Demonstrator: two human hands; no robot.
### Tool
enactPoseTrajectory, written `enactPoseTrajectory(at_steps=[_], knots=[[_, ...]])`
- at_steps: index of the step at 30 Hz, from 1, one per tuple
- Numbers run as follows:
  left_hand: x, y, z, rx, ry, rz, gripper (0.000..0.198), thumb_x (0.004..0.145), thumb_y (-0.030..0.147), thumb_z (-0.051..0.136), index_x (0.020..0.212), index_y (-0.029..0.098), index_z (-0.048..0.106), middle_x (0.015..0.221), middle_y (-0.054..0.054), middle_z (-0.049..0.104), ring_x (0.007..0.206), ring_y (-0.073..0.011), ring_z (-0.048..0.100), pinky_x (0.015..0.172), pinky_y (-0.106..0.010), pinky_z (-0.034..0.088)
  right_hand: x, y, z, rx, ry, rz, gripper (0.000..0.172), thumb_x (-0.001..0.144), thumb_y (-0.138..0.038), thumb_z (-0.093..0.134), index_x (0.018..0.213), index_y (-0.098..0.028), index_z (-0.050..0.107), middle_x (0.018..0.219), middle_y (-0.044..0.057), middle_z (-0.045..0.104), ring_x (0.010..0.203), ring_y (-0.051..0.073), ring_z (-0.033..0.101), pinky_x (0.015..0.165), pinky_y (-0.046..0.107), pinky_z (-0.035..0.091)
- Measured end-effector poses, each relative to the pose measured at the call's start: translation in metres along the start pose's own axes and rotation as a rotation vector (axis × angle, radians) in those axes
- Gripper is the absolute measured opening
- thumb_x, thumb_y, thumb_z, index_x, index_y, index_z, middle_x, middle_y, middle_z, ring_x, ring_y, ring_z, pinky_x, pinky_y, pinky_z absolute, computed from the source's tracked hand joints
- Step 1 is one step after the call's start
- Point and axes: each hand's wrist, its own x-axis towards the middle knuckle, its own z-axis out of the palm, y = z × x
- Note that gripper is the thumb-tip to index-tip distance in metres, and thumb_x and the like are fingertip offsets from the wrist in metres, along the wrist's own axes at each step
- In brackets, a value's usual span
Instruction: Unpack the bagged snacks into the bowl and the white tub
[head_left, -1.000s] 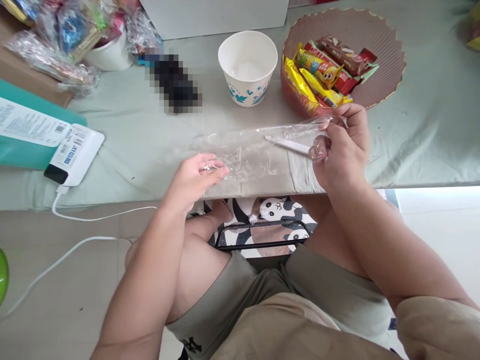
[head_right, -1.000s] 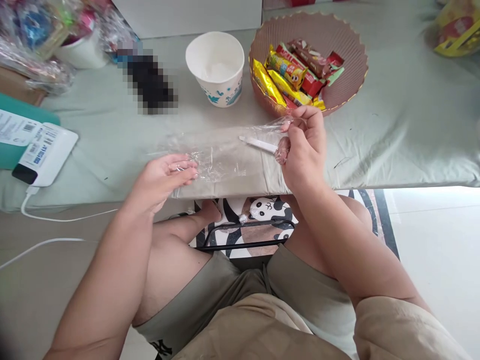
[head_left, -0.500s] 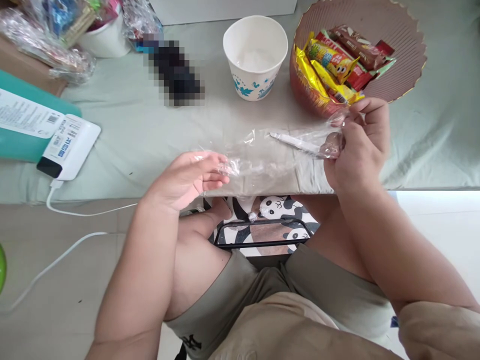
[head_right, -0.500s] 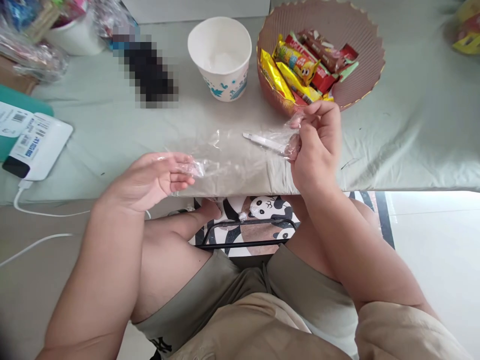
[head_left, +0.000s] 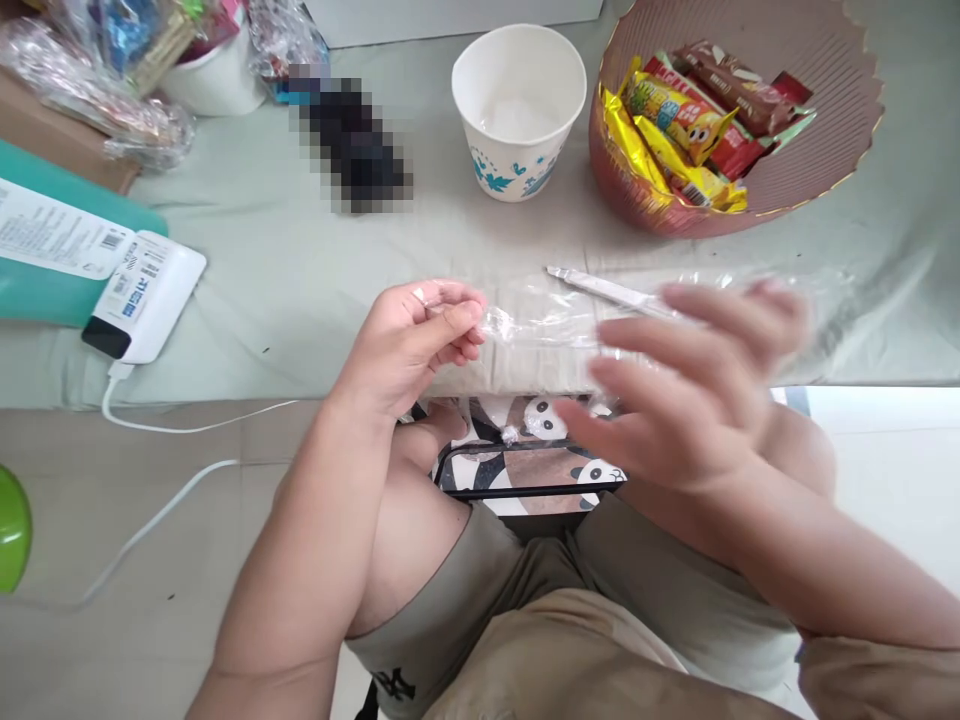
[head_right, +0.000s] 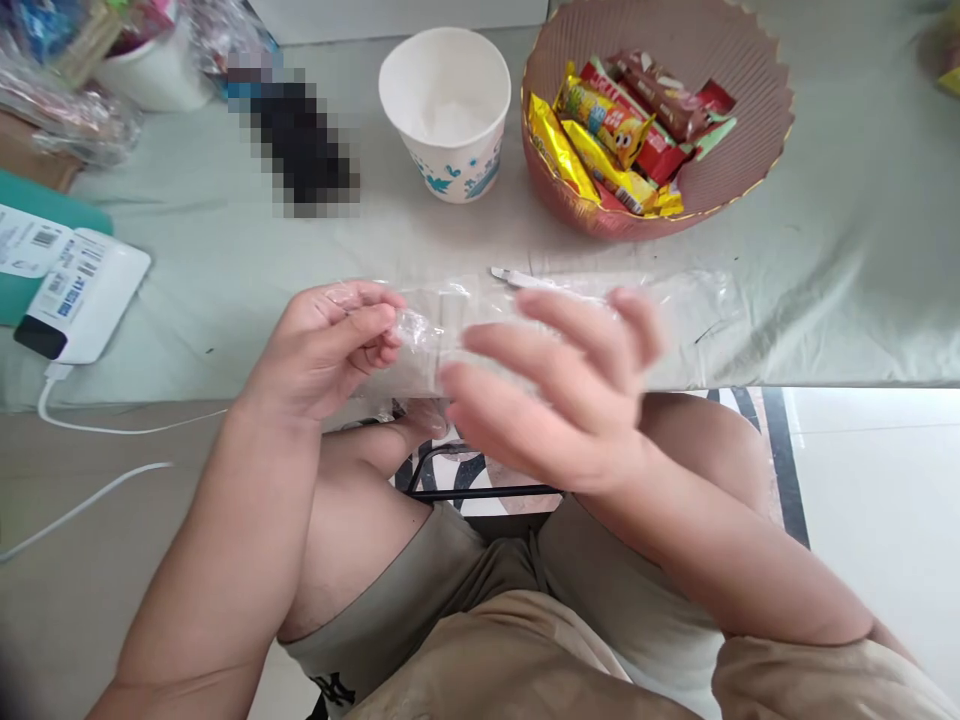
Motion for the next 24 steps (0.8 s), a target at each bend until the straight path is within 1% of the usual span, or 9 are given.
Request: enactPoseTrajectory(at_steps=[3,6,7,11,18,20,22,23,24], knots=[[0.003,0.003,0.007,0.043,-0.043,-0.006,0.019,0.074,0.025,0.085,0.086,0.017,0.072,0.062,0.001,0.066,0.051,-0.0112,0.061,0.052,-0.023,0.052,0.008,-0.007,0.016,-0.118,0.072,-0.14,0.025,0.092,-0.043,0.071,0.116,-0.048,0.073,0.08,-0.003,0.074,0.089,0.027,0.074,0.115,0.066,0.038],[0.008,0.004,0.01,0.053,-0.054,-0.005,0.017,0.073,0.023,0.083,0.086,0.017,0.074,0.061,0.001,0.065,0.049,-0.0103,0.058,0.047,-0.021,0.048,0.017,-0.001,0.013,-0.055,0.039,-0.096,0.006,0.094,-0.038,0.07,0.092,-0.036,0.075,0.061,-0.004,0.066,0.061,0.018,0.065,0.099,0.053,0.05],[0.009,0.004,0.011,0.055,-0.055,-0.008,0.016,0.073,0.022,0.082,0.085,0.016,0.074,0.061,0.001,0.065,0.048,-0.0095,0.057,0.046,-0.02,0.046,0.018,0.001,0.01,-0.017,0.043,-0.091,0.012,0.094,-0.039,0.07,0.084,-0.034,0.074,0.059,-0.004,0.065,0.057,0.017,0.062,0.092,0.049,0.052],[0.012,0.006,0.013,0.07,-0.028,-0.035,0.013,0.074,0.017,0.079,0.085,0.015,0.074,0.059,0.001,0.063,0.047,-0.0076,0.053,0.045,-0.018,0.044,0.019,0.004,0.002,0.025,0.094,-0.056,0.025,0.096,-0.042,0.067,0.076,-0.028,0.072,0.064,-0.001,0.07,0.053,0.016,0.058,0.072,0.039,0.054],[0.018,0.002,0.011,0.053,0.014,-0.079,0.011,0.075,0.02,0.075,0.085,0.016,0.071,0.053,0.005,0.053,0.043,-0.0068,0.046,0.042,-0.021,0.036,0.021,0.01,0.005,0.184,0.189,0.119,0.035,0.097,-0.052,0.068,0.078,-0.023,0.069,0.067,0.001,0.066,0.06,0.015,0.059,0.061,0.032,0.052],[0.023,-0.005,0.009,0.085,0.172,0.07,0.015,0.079,0.03,0.078,0.083,0.019,0.068,0.05,0.007,0.046,0.041,-0.007,0.039,0.041,-0.024,0.029,0.022,0.013,0.006,0.284,0.18,0.21,0.037,0.097,-0.055,0.065,0.081,-0.022,0.066,0.065,-0.001,0.061,0.058,0.013,0.055,0.057,0.03,0.049],[0.027,-0.011,0.006,0.142,0.4,0.464,0.032,0.081,0.051,0.081,0.084,0.023,0.065,0.054,0.007,0.049,0.045,-0.0084,0.043,0.046,-0.027,0.034,0.023,0.016,0.007,0.349,0.161,0.262,0.041,0.097,-0.059,0.065,0.081,-0.022,0.064,0.063,-0.002,0.056,0.058,0.012,0.053,0.057,0.029,0.047],[0.028,-0.014,0.006,0.204,0.465,0.695,0.043,0.078,0.064,0.08,0.087,0.024,0.065,0.062,0.005,0.057,0.054,-0.0106,0.052,0.054,-0.029,0.042,0.024,0.016,0.008,0.362,0.154,0.267,0.042,0.096,-0.061,0.065,0.08,-0.022,0.063,0.062,-0.002,0.054,0.058,0.012,0.052,0.057,0.028,0.047],[0.029,-0.015,0.005,0.298,0.465,0.886,0.054,0.075,0.075,0.078,0.09,0.025,0.067,0.075,0.001,0.067,0.069,-0.0144,0.063,0.065,-0.033,0.05,0.024,0.015,0.008,0.366,0.148,0.263,0.043,0.095,-0.062,0.066,0.079,-0.022,0.063,0.061,-0.002,0.053,0.059,0.011,0.052,0.057,0.028,0.046]])
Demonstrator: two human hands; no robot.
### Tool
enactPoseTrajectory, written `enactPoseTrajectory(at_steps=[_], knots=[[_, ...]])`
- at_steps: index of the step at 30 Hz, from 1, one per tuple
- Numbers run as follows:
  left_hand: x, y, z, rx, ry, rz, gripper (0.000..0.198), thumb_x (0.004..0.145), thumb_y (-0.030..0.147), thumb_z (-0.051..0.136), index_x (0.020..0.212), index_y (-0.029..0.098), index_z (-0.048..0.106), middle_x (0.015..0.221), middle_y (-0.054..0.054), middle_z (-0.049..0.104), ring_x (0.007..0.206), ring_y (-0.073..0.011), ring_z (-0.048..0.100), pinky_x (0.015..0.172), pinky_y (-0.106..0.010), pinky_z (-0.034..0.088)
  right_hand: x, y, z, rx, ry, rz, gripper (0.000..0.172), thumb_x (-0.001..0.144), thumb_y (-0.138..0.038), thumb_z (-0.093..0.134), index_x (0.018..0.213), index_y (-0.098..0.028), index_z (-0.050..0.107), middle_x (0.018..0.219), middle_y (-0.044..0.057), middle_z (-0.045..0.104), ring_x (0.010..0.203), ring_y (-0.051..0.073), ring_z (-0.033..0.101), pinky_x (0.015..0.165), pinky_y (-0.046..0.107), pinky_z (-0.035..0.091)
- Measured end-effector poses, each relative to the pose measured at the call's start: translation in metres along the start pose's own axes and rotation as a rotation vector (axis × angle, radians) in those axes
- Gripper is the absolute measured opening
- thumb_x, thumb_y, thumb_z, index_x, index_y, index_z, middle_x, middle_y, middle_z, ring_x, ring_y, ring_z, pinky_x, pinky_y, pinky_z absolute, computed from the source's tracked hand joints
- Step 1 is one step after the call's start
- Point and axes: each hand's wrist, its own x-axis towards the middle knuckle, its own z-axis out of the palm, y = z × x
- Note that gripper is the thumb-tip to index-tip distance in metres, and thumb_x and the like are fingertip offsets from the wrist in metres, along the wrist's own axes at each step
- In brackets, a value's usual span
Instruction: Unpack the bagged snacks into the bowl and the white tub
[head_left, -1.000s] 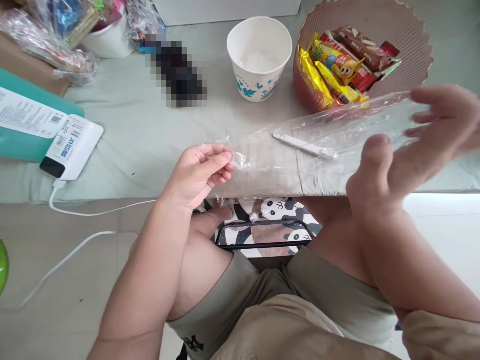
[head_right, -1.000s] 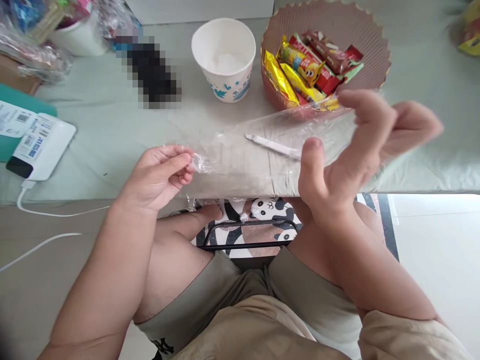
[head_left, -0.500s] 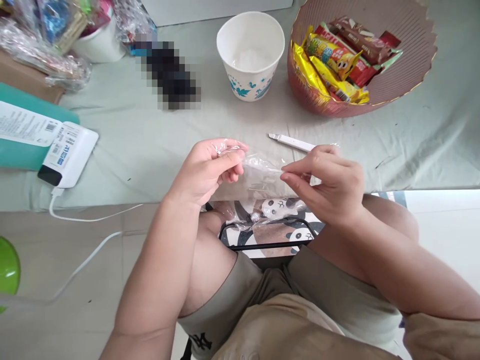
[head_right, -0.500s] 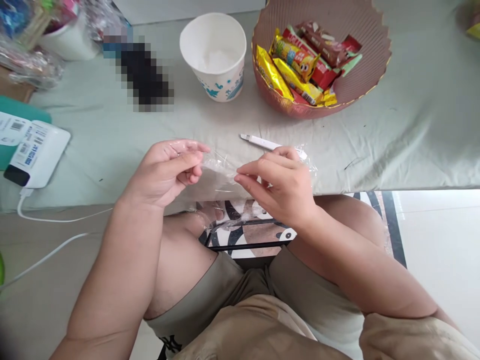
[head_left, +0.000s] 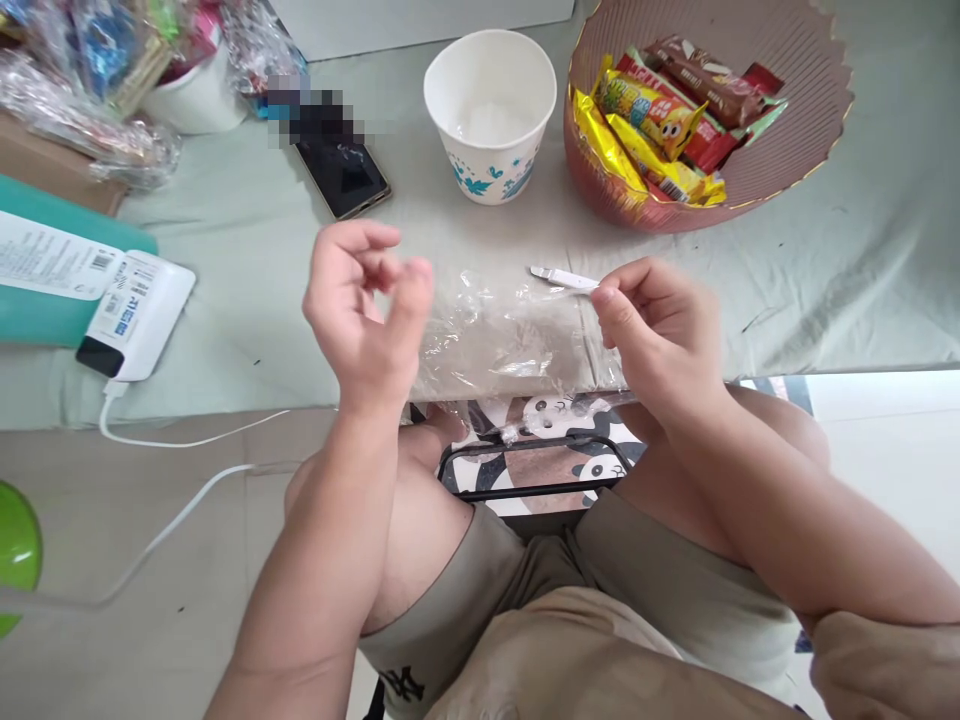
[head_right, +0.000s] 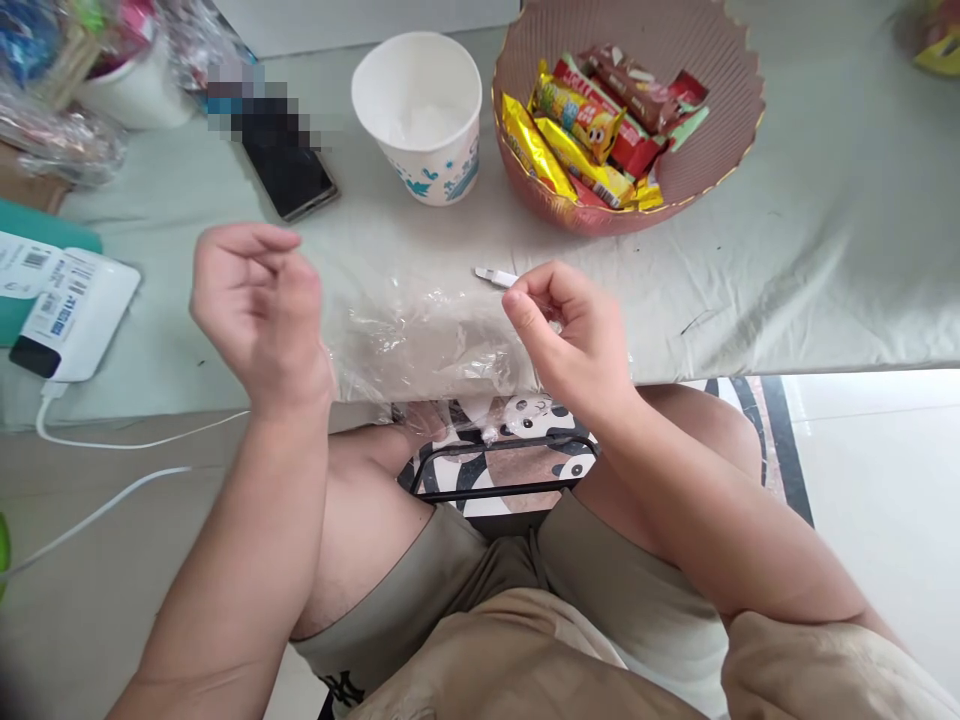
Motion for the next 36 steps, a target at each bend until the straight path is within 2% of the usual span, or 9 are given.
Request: enactPoseTrajectory(at_steps=[2,5,8,13,21,23,28,33,36], knots=[[-0.003,0.001,0.0,0.101,-0.207,0.216,0.065,0.07,0.086,0.074,0.094,0.025,0.072,0.103,-0.006,0.076,0.1,-0.0237,0.07,0.088,-0.04,0.055,0.0,-0.002,0.002,0.001,-0.021,-0.008,0.045,0.094,-0.063,0.066,0.078,-0.021,0.063,0.06,-0.003,0.052,0.058,0.011,0.05,0.057,0.028,0.044],[-0.006,0.005,0.001,0.123,-0.511,0.132,0.055,0.084,0.076,0.07,0.081,0.022,0.076,0.093,-0.007,0.08,0.091,-0.0228,0.074,0.081,-0.037,0.059,-0.001,-0.005,0.005,0.02,-0.073,0.026,0.048,0.093,-0.066,0.066,0.078,-0.02,0.063,0.057,-0.004,0.05,0.053,0.009,0.045,0.051,0.026,0.037],[-0.008,0.005,0.003,-0.023,-0.473,-0.009,0.048,0.093,0.064,0.069,0.075,0.02,0.078,0.075,-0.005,0.077,0.068,-0.0154,0.071,0.061,-0.028,0.055,0.0,-0.004,0.007,0.06,-0.099,0.082,0.05,0.091,-0.068,0.068,0.077,-0.02,0.062,0.054,-0.005,0.047,0.049,0.008,0.04,0.047,0.025,0.031],[-0.006,-0.001,0.003,-0.16,-0.361,-0.186,0.047,0.085,0.066,0.077,0.074,0.02,0.078,0.063,-0.002,0.071,0.041,-0.0084,0.055,0.035,-0.024,0.033,0.001,-0.004,0.01,0.123,-0.112,0.058,0.048,0.09,-0.066,0.071,0.077,-0.021,0.06,0.054,-0.006,0.044,0.047,0.006,0.035,0.044,0.025,0.028],[0.006,0.005,0.004,-0.356,-0.11,-0.321,0.054,0.082,0.069,0.078,0.064,0.022,0.059,0.068,0.001,0.066,0.036,-0.0033,0.031,0.035,-0.027,0.013,-0.006,0.003,0.008,0.111,-0.074,-0.075,0.034,0.103,-0.055,0.057,0.087,-0.025,0.053,0.067,-0.004,0.061,0.049,0.008,0.047,0.045,0.027,0.037],[0.006,0.006,0.0,-0.36,-0.172,-0.364,0.057,0.083,0.077,0.07,0.071,0.022,0.065,0.07,-0.002,0.068,0.037,-0.0044,0.031,0.038,-0.028,0.011,-0.007,0.004,0.007,0.097,-0.089,-0.098,0.032,0.105,-0.053,0.054,0.089,-0.025,0.052,0.07,-0.003,0.064,0.049,0.008,0.049,0.045,0.028,0.039],[0.005,0.007,-0.008,-0.201,-0.705,-0.543,0.062,0.079,0.079,0.071,0.078,0.017,0.075,0.072,-0.008,0.072,0.045,-0.007,0.035,0.042,-0.026,0.02,-0.006,0.002,0.005,-0.041,-0.149,-0.215,0.025,0.103,-0.042,0.058,0.087,-0.024,0.053,0.072,-0.001,0.065,0.057,0.012,0.058,0.054,0.03,0.047],[0.004,0.011,-0.002,-0.126,-0.602,-0.391,0.048,0.078,0.062,0.083,0.064,0.019,0.066,0.055,0.001,0.054,0.047,-0.0094,0.041,0.044,-0.025,0.029,-0.001,0.007,0.002,-0.216,-0.011,-0.282,0.006,0.093,-0.028,0.059,0.096,-0.023,0.059,0.1,0.007,0.073,0.095,0.022,0.07,0.081,0.041,0.058],[0.001,0.01,0.002,-0.146,-0.687,-0.362,0.043,0.075,0.059,0.086,0.068,0.02,0.069,0.05,0.004,0.049,0.042,-0.0095,0.041,0.041,-0.025,0.03,0.0,0.005,0.004,-0.179,-0.081,-0.373,0.026,0.091,-0.037,0.063,0.112,-0.021,0.063,0.12,0.014,0.073,0.112,0.027,0.069,0.095,0.046,0.057]])
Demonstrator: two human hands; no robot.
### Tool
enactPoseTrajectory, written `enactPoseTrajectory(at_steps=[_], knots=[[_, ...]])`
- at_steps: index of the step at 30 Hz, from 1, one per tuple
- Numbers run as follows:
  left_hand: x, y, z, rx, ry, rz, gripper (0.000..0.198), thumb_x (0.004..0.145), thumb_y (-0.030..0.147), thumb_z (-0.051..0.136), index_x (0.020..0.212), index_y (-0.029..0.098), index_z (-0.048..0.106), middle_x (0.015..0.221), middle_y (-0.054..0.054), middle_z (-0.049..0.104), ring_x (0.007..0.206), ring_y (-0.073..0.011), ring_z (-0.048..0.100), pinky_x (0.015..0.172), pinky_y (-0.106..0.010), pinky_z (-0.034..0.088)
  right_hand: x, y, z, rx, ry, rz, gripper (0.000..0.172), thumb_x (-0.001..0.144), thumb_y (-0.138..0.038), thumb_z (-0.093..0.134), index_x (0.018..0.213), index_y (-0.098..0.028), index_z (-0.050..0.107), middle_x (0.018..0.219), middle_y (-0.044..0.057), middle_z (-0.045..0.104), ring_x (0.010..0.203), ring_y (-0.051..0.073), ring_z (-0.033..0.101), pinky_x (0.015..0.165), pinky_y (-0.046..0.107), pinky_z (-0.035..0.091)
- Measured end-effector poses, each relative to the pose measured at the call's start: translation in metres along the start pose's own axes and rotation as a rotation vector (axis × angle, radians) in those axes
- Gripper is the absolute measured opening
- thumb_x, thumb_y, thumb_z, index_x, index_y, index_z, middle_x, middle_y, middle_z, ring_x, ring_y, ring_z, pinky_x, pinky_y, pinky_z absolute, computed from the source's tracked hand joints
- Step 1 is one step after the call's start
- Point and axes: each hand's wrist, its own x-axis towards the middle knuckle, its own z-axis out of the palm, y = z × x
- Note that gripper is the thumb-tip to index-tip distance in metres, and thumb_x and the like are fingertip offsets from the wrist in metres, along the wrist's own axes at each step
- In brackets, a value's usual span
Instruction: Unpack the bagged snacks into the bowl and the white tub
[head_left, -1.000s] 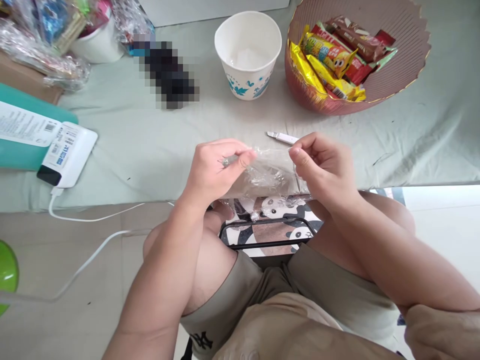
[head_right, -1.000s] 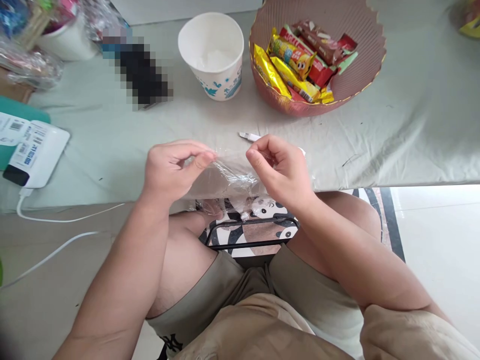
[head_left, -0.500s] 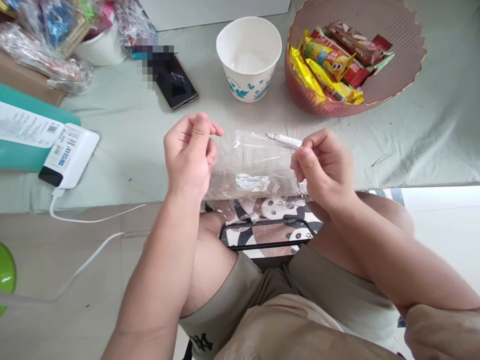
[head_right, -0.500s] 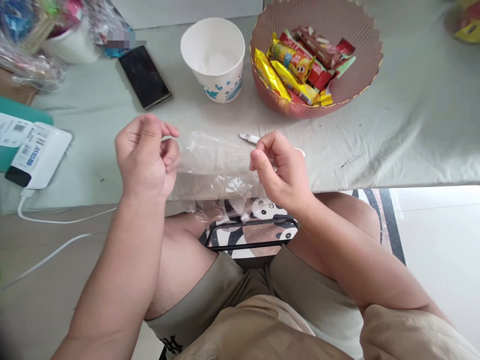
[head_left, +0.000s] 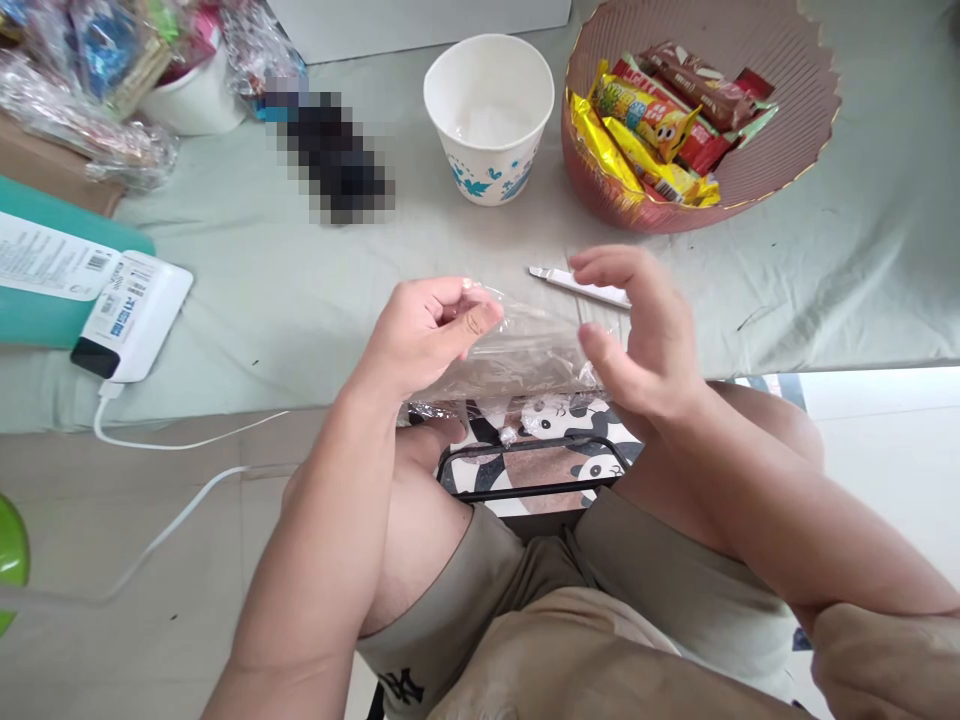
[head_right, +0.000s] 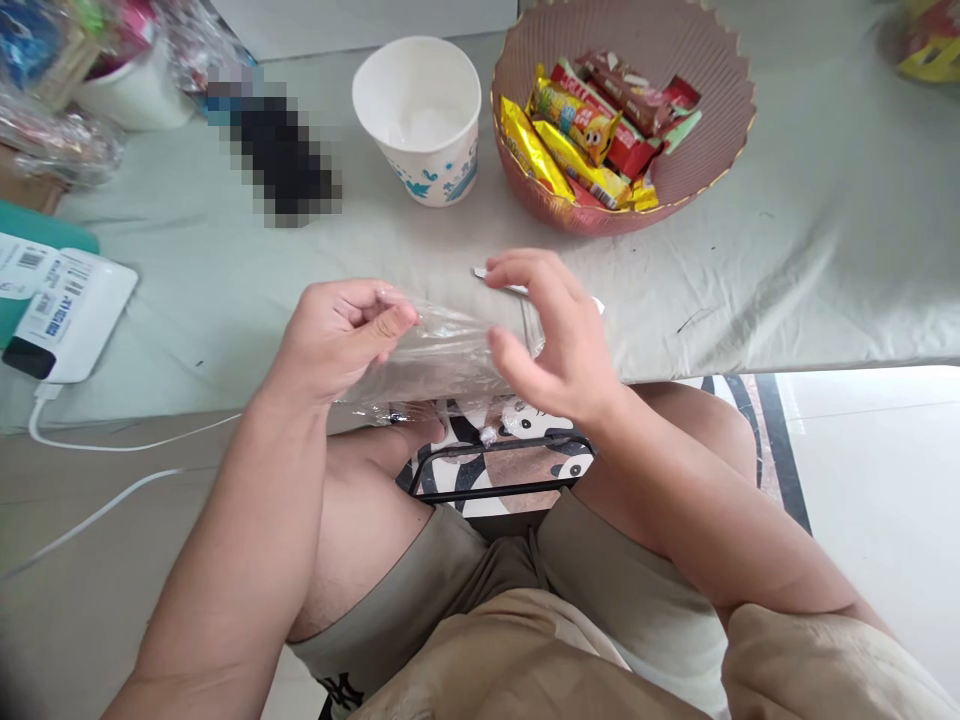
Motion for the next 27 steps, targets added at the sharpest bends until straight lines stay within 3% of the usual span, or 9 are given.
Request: enactPoseTrajectory(at_steps=[3,5,7,13,17,20,23,25,27], knots=[[-0.001,-0.004,0.003,0.007,-0.123,-0.02,0.039,0.077,0.058,0.086,0.073,0.022,0.072,0.046,0.004,0.051,0.038,-0.0113,0.047,0.038,-0.026,0.032,0.002,-0.006,0.004,0.021,-0.168,0.075,0.036,0.091,-0.044,0.068,0.116,-0.018,0.067,0.096,0.008,0.078,0.078,0.018,0.07,0.075,0.035,0.057],[-0.001,-0.005,0.003,0.009,-0.132,-0.03,0.039,0.077,0.058,0.086,0.073,0.022,0.072,0.044,0.004,0.053,0.035,-0.0115,0.048,0.036,-0.025,0.032,0.004,-0.009,0.005,-0.005,-0.215,0.185,0.031,0.098,-0.048,0.063,0.1,-0.018,0.072,0.064,-0.001,0.067,0.053,0.011,0.054,0.058,0.03,0.046],[-0.001,-0.003,0.002,0.008,-0.098,-0.045,0.04,0.074,0.057,0.089,0.071,0.022,0.07,0.041,0.006,0.05,0.03,-0.01,0.044,0.033,-0.024,0.028,0.006,-0.011,0.005,-0.018,-0.185,0.247,0.043,0.102,-0.054,0.056,0.083,-0.019,0.071,0.051,-0.004,0.054,0.048,0.01,0.046,0.054,0.029,0.039],[0.001,-0.001,-0.005,-0.047,-0.022,-0.074,0.046,0.066,0.053,0.096,0.061,0.022,0.062,0.039,0.007,0.046,0.029,-0.0073,0.034,0.03,-0.026,0.017,0.008,-0.014,0.003,0.026,-0.077,0.288,0.059,0.098,-0.072,0.053,0.077,-0.02,0.069,0.051,-0.003,0.053,0.05,0.011,0.049,0.056,0.031,0.038],[0.01,-0.018,-0.029,-0.181,0.21,0.131,0.048,0.076,0.058,0.09,0.067,0.023,0.058,0.038,0.011,0.035,0.03,-0.0041,0.026,0.032,-0.026,0.013,0.007,-0.009,-0.001,0.045,0.06,0.327,0.058,0.098,-0.073,0.051,0.078,-0.02,0.066,0.05,-0.004,0.051,0.048,0.011,0.047,0.054,0.03,0.039],[0.014,-0.025,-0.045,-0.294,0.311,0.266,0.046,0.081,0.061,0.084,0.074,0.023,0.059,0.045,0.01,0.039,0.038,-0.004,0.039,0.039,-0.023,0.031,0.007,-0.004,-0.004,0.085,0.108,0.359,0.056,0.097,-0.074,0.052,0.079,-0.021,0.064,0.05,-0.005,0.05,0.045,0.01,0.045,0.051,0.029,0.039],[0.007,-0.019,-0.042,-0.156,0.013,0.177,0.06,0.071,0.082,0.078,0.084,0.023,0.072,0.074,-0.002,0.073,0.07,-0.0139,0.07,0.061,-0.028,0.055,0.007,-0.001,-0.002,0.11,0.056,0.37,0.055,0.098,-0.072,0.052,0.08,-0.021,0.063,0.051,-0.004,0.05,0.047,0.01,0.045,0.052,0.029,0.039],[0.001,-0.012,-0.033,0.03,-0.245,0.036,0.055,0.068,0.074,0.086,0.084,0.022,0.077,0.088,-0.008,0.08,0.082,-0.0202,0.075,0.069,-0.031,0.059,0.006,0.001,0.0,0.113,0.04,0.374,0.053,0.099,-0.071,0.051,0.082,-0.022,0.062,0.054,-0.003,0.052,0.05,0.011,0.048,0.054,0.03,0.043],[-0.002,-0.009,-0.026,0.114,-0.286,-0.071,0.039,0.075,0.058,0.087,0.077,0.021,0.076,0.084,-0.007,0.08,0.076,-0.0204,0.075,0.065,-0.032,0.059,0.007,0.003,0.001,0.125,0.09,0.34,0.047,0.1,-0.068,0.051,0.091,-0.024,0.063,0.068,0.0,0.061,0.059,0.014,0.057,0.061,0.032,0.05]])
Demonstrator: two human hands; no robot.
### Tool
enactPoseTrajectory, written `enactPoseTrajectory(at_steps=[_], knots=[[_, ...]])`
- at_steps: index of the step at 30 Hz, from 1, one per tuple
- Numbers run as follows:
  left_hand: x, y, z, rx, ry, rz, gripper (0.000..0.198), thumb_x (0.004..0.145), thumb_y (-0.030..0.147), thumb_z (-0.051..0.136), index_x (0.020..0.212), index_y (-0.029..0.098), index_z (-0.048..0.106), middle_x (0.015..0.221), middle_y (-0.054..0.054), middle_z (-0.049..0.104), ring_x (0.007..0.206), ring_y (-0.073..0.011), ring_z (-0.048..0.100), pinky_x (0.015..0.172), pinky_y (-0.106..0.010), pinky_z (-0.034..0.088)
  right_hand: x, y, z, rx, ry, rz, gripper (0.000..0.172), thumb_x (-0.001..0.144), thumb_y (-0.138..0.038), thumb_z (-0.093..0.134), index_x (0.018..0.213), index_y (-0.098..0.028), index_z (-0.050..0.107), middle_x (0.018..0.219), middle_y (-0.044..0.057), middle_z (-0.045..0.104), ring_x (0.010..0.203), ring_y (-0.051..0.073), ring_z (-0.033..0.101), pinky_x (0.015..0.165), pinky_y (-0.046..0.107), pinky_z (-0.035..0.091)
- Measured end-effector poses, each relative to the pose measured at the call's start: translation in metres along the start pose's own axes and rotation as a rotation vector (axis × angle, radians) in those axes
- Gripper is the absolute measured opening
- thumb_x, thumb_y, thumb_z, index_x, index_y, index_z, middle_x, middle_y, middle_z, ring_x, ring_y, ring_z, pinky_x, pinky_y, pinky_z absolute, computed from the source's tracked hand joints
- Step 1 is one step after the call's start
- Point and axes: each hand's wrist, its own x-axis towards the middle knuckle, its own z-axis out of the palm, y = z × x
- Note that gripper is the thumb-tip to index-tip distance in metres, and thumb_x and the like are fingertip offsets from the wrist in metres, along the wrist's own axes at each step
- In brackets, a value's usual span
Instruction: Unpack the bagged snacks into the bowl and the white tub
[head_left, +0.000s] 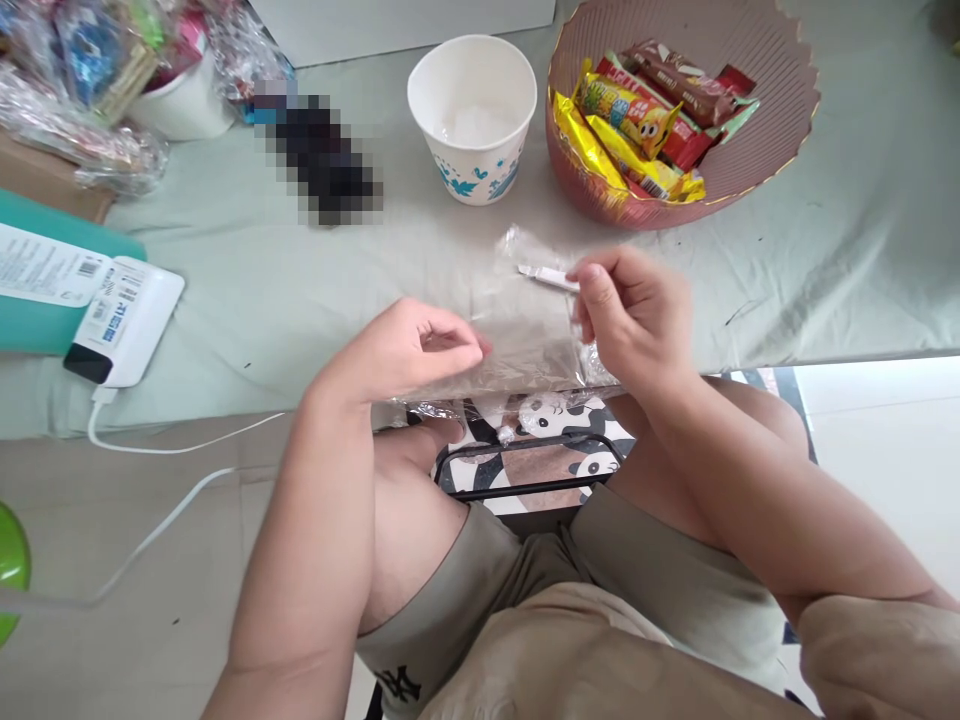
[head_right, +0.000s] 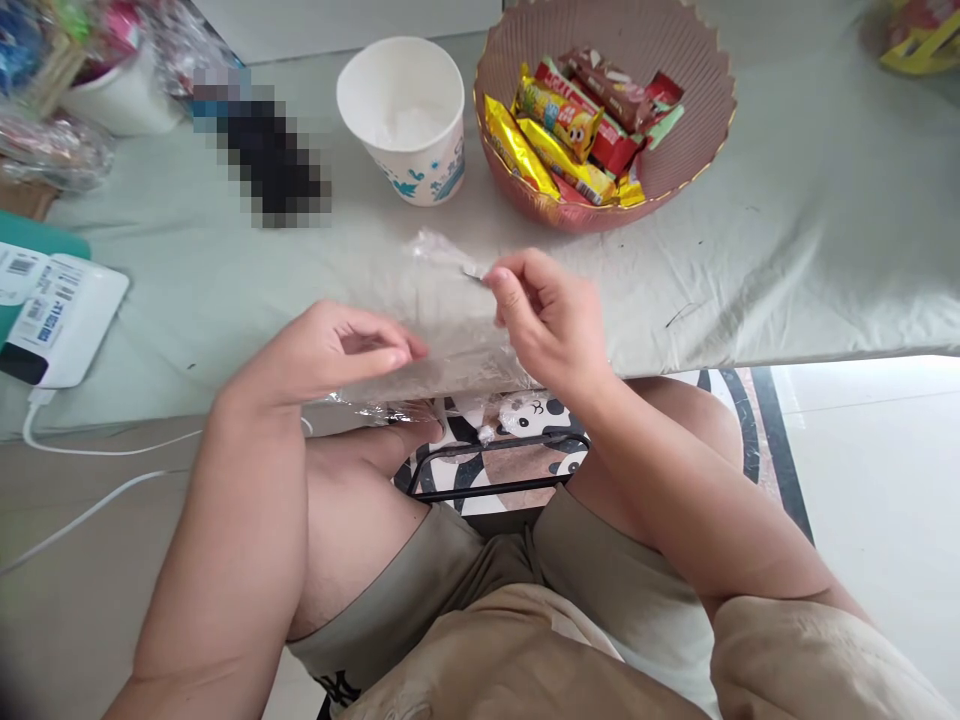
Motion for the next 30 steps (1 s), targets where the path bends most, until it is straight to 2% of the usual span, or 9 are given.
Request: enactPoseTrajectory(at_steps=[6,11,15,17,19,21,25,27,30], knots=[[0.005,-0.017,-0.029,-0.548,0.559,0.033,0.04,0.07,0.054,0.088,0.076,0.025,0.061,0.075,0.004,0.078,0.057,-0.0132,0.067,0.043,-0.026,0.046,0.007,0.009,-0.014,0.09,0.282,-0.248,0.031,0.098,-0.056,0.06,0.111,-0.028,0.059,0.113,0.01,0.068,0.107,0.024,0.069,0.097,0.042,0.058],[-0.004,-0.016,-0.043,-0.758,0.8,-0.064,0.045,0.052,0.05,0.095,0.072,0.028,0.061,0.074,0.009,0.074,0.061,-0.0115,0.059,0.043,-0.026,0.039,-0.001,0.026,-0.008,0.186,0.052,-0.145,0.043,0.101,-0.059,0.054,0.134,-0.032,0.051,0.127,0.01,0.067,0.114,0.024,0.07,0.097,0.045,0.062],[-0.008,-0.009,-0.034,-0.82,0.805,-0.114,0.044,0.048,0.049,0.096,0.069,0.03,0.063,0.076,0.011,0.074,0.06,-0.0114,0.055,0.042,-0.028,0.033,-0.015,0.031,0.012,0.154,-0.212,0.031,0.076,0.101,-0.059,0.056,0.162,-0.03,0.02,0.136,0.016,0.063,0.096,0.02,0.074,0.077,0.036,0.065],[-0.006,-0.01,-0.032,-0.823,0.782,-0.102,0.044,0.053,0.051,0.095,0.073,0.03,0.062,0.078,0.012,0.074,0.06,-0.0103,0.056,0.043,-0.027,0.031,-0.018,0.026,0.019,0.058,-0.275,0.054,0.086,0.096,-0.054,0.064,0.164,-0.027,0.02,0.139,0.018,0.06,0.078,0.015,0.071,0.069,0.033,0.063],[-0.004,-0.015,-0.033,-0.83,0.774,-0.117,0.046,0.056,0.051,0.095,0.078,0.03,0.061,0.084,0.012,0.074,0.061,-0.0084,0.056,0.043,-0.026,0.028,-0.019,0.019,0.021,-0.043,-0.273,-0.03,0.08,0.093,-0.045,0.068,0.161,-0.024,0.031,0.146,0.02,0.053,0.078,0.015,0.069,0.069,0.033,0.062],[-0.002,-0.024,-0.037,-0.801,0.77,-0.146,0.05,0.058,0.052,0.095,0.08,0.027,0.057,0.09,0.012,0.075,0.062,-0.0071,0.056,0.043,-0.025,0.024,-0.02,0.012,0.02,-0.123,-0.265,-0.221,0.065,0.092,-0.037,0.065,0.152,-0.023,0.045,0.149,0.019,0.05,0.101,0.022,0.071,0.084,0.039,0.063],[-0.001,-0.042,-0.038,-0.622,0.695,-0.156,0.05,0.074,0.055,0.084,0.077,0.024,0.047,0.095,0.004,0.075,0.07,-0.0103,0.061,0.043,-0.028,0.016,-0.025,0.007,0.024,-0.339,-0.36,-0.533,0.059,0.09,-0.039,0.068,0.146,-0.025,0.055,0.153,0.016,0.054,0.144,0.035,0.05,0.115,0.055,0.045],[-0.001,-0.045,-0.034,-0.566,0.643,-0.157,0.049,0.078,0.057,0.079,0.076,0.023,0.043,0.097,0.002,0.075,0.075,-0.0126,0.065,0.043,-0.031,0.014,-0.029,0.009,0.034,-0.469,-0.379,-0.533,0.061,0.092,-0.041,0.069,0.149,-0.026,0.055,0.156,0.015,0.055,0.147,0.037,0.048,0.118,0.057,0.039],[0.001,-0.044,-0.029,-0.58,0.607,-0.209,0.051,0.074,0.055,0.081,0.076,0.024,0.041,0.102,0.004,0.075,0.08,-0.0141,0.067,0.044,-0.031,0.015,-0.029,0.011,0.048,-0.572,-0.293,-0.561,0.043,0.099,-0.027,0.06,0.141,-0.028,0.062,0.141,0.008,0.07,0.131,0.028,0.063,0.113,0.048,0.04]])
